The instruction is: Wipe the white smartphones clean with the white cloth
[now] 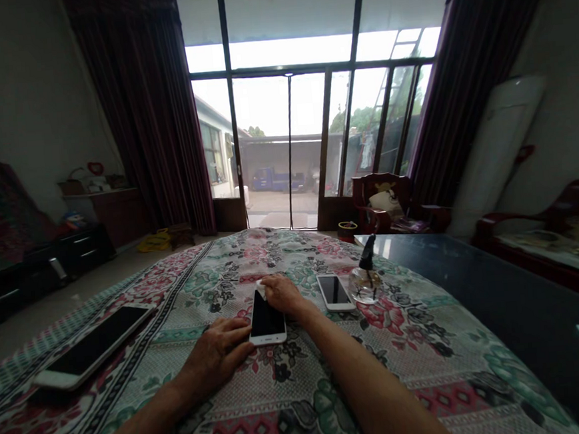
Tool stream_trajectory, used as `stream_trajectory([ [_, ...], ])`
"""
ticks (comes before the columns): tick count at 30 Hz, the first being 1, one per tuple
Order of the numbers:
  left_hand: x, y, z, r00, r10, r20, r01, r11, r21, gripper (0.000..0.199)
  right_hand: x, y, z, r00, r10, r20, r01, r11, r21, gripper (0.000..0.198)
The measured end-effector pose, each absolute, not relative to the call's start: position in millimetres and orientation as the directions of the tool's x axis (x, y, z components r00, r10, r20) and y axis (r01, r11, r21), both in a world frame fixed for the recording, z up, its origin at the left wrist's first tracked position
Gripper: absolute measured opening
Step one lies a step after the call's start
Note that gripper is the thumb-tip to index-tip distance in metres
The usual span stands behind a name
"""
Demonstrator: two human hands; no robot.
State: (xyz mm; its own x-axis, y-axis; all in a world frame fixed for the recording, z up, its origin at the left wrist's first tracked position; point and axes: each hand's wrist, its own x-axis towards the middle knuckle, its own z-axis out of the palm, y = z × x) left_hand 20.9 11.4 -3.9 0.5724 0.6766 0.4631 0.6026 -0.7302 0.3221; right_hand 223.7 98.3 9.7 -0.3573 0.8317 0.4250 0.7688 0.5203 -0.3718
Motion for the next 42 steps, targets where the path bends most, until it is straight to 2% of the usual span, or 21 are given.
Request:
stream_trajectory([
  [7,22,10,0,0.577,0.685,0.446,0.606,-0.724,0.328,0.016,227,83,13,-0.537,0.733,0.417,0.707,0.661,-0.252,0.032],
  [11,22,9,1,0.57,0.69,0.447,0.613,-0.719,0.328,0.015,232,65,16,-0.629,0.67,0.394,0.628,0.737,-0.25,0.034],
  [17,20,10,-2,0.565,0.681,0.467,0.596,-0.727,0.34,0.014,235,46,19,-0.663,0.626,0.411,0.562,0.778,-0.28,0.034],
  [25,18,10,-9,0.546,0.621,0.562,0.553,-0.771,0.315,0.017,225,34,17,-0.601,0.683,0.414,0.63,0.724,-0.279,0.029],
  [30,19,11,-8,0.565,0.622,0.542,0.56,-0.771,0.303,0.014,221,37,16,-0.605,0.687,0.402,0.637,0.721,-0.273,0.028],
  [36,20,12,-6,0.556,0.644,0.525,0.581,-0.753,0.307,0.018,220,55,14,-0.499,0.747,0.44,0.721,0.639,-0.268,0.022],
  [42,21,12,-6,0.569,0.635,0.522,0.58,-0.76,0.293,0.018,222,63,11,-0.462,0.767,0.446,0.762,0.6,-0.243,0.026],
])
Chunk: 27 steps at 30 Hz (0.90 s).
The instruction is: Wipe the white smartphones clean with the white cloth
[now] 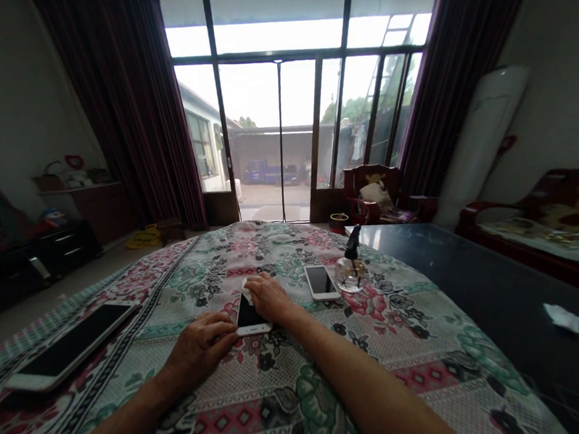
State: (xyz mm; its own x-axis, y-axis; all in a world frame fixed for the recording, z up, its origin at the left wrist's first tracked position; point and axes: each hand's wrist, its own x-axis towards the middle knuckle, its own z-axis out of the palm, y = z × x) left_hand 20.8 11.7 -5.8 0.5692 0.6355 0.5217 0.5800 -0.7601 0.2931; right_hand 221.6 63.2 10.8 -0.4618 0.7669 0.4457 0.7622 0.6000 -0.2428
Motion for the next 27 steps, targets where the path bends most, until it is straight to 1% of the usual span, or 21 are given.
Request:
stream_trajectory([
  [4,21,11,-6,0.566,0.634,0.528,0.584,-0.76,0.287,0.018,219,58,12,-0.572,0.715,0.401,0.702,0.68,-0.211,0.03],
  [7,21,10,-4,0.569,0.627,0.531,0.589,-0.762,0.269,0.017,214,52,16,-0.636,0.675,0.374,0.66,0.727,-0.191,0.029],
  [15,20,8,-5,0.576,0.621,0.531,0.604,-0.761,0.236,0.02,213,38,24,-0.689,0.634,0.353,0.615,0.768,-0.18,0.02],
  [17,20,9,-6,0.584,0.617,0.527,0.606,-0.764,0.223,0.022,215,35,25,-0.7,0.629,0.339,0.599,0.775,-0.203,0.021],
  [22,19,7,-8,0.6,0.599,0.531,0.612,-0.771,0.178,0.022,223,32,34,-0.732,0.625,0.272,0.537,0.774,-0.334,0.02],
  [27,19,7,-9,0.624,0.552,0.553,0.579,-0.802,0.147,0.022,228,26,45,-0.785,0.589,0.192,0.498,0.785,-0.369,0.019],
])
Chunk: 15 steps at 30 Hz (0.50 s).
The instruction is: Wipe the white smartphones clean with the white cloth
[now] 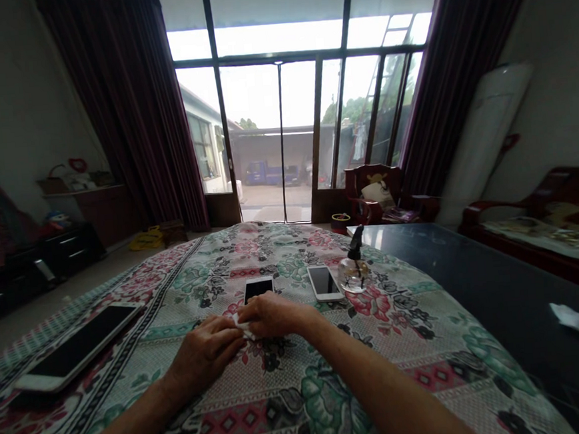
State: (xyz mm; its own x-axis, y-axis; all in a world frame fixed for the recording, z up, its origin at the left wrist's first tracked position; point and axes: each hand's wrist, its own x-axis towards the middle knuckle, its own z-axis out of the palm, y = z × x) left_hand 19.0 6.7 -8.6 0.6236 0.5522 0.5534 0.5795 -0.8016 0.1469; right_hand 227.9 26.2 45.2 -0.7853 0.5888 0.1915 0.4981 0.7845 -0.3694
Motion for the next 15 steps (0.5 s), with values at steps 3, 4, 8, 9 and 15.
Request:
stream_trajectory([
  [3,19,7,-9,0.628,0.549,0.552,0.568,-0.808,0.157,0.021,229,24,47,-0.775,0.608,0.172,0.511,0.762,-0.397,0.018],
  [4,19,7,-10,0.63,0.552,0.546,0.567,-0.807,0.161,0.021,229,25,47,-0.774,0.609,0.172,0.511,0.762,-0.398,0.018],
  [8,19,9,-10,0.64,0.548,0.538,0.558,-0.813,0.165,0.02,231,31,42,-0.753,0.62,0.221,0.527,0.77,-0.36,0.018],
  [9,20,9,-10,0.638,0.549,0.54,0.555,-0.814,0.172,0.02,233,33,40,-0.731,0.638,0.242,0.546,0.76,-0.353,0.019],
  [15,20,9,-9,0.61,0.601,0.516,0.551,-0.79,0.269,0.018,245,51,21,-0.524,0.774,0.356,0.693,0.63,-0.351,0.024],
])
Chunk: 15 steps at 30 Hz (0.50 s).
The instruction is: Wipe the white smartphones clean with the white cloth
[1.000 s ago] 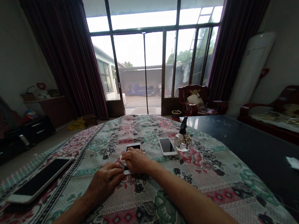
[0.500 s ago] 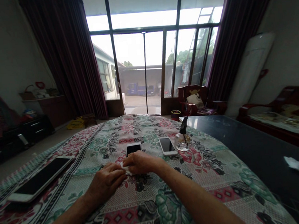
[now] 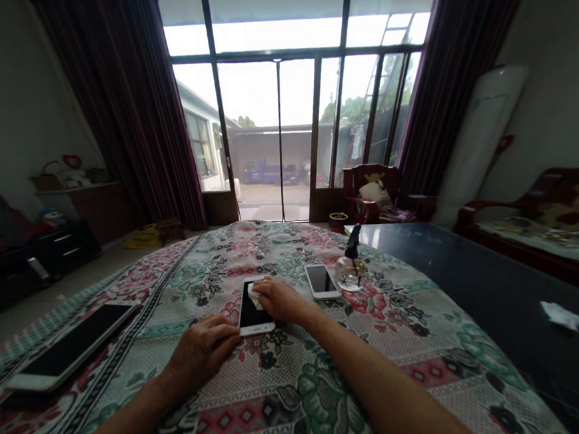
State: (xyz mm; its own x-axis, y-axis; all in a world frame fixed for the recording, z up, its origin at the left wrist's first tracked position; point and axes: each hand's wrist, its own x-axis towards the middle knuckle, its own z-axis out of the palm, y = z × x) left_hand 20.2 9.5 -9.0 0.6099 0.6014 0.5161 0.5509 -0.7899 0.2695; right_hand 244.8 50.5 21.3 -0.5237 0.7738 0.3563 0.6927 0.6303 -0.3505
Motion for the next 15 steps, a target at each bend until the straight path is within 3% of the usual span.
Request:
stream_trajectory([
  [4,20,8,-7,0.604,0.606,0.518,0.543,-0.789,0.288,0.018,251,58,12,-0.415,0.805,0.424,0.743,0.569,-0.353,0.026],
  [7,21,8,-7,0.596,0.613,0.518,0.553,-0.781,0.289,0.018,253,58,15,-0.391,0.832,0.393,0.769,0.53,-0.357,0.026],
  [15,20,9,-10,0.578,0.617,0.534,0.548,-0.778,0.306,0.019,258,41,52,-0.657,0.754,0.022,0.69,0.613,-0.385,0.02],
])
